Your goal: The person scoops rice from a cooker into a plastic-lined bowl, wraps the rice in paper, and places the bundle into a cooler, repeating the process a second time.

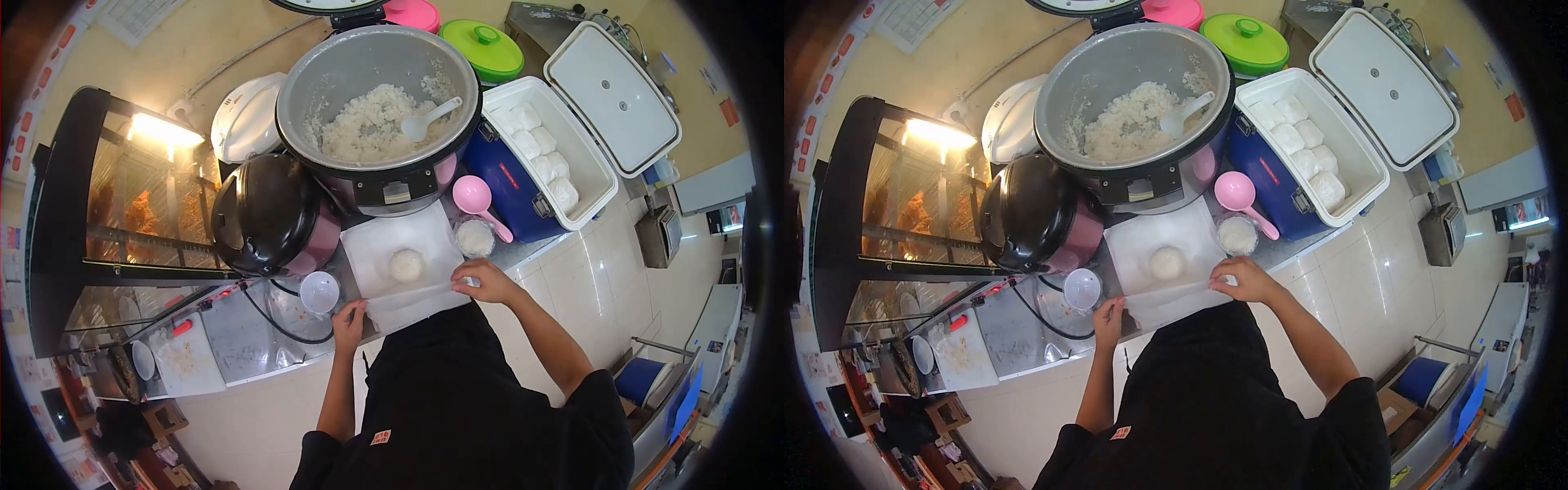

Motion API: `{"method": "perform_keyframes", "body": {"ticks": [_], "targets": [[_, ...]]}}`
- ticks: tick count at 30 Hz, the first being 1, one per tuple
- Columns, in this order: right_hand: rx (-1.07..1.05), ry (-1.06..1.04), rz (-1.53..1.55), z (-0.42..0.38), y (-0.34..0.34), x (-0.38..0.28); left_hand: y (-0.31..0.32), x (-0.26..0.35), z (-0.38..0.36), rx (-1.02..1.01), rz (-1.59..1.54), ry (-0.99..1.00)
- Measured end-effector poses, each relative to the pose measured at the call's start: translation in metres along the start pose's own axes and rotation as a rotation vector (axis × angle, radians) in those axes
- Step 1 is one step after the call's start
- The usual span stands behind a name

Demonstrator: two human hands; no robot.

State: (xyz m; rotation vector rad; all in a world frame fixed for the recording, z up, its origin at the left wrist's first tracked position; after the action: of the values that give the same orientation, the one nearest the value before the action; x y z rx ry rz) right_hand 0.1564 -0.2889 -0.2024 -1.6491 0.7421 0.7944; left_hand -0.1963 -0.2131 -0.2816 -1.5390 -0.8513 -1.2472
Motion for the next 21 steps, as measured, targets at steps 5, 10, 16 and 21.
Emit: {"method": "perform_keyframes", "body": {"ticks": [5, 10, 16, 21], "targets": [[0.031, 0.029, -0.022, -0.007, 0.009, 0.013, 0.003, -0.017, 0.003, 0.025, -0.225, -0.007], [0.083, 0.234, 0.125, -0.016, 0.014, 0.009, 0.002, 0.016, 0.011, -0.240, 0.074, 0.191], [0.080, 0.044, -0.067, -0.023, 0.038, 0.046, 0.002, 0.000, 0.014, -0.373, 0.234, 0.347], [0.071, -0.002, -0.117, -0.040, 0.036, 0.046, -0.011, -0.014, 0.001, -0.554, 0.346, 0.378]]}}
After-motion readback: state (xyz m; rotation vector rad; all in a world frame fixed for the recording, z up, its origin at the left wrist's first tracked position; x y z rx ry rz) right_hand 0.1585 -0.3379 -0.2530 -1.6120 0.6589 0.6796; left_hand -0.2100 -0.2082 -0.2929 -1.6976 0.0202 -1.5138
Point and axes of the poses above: each hand's wrist, its own z-axis towards the middle knuckle, its own y-axis out of the palm, x = y × z, the point moved 2 cm from there along z, towards the middle knuckle, and after that the axes turned 6 degrees about y, right-handed, at the moved point
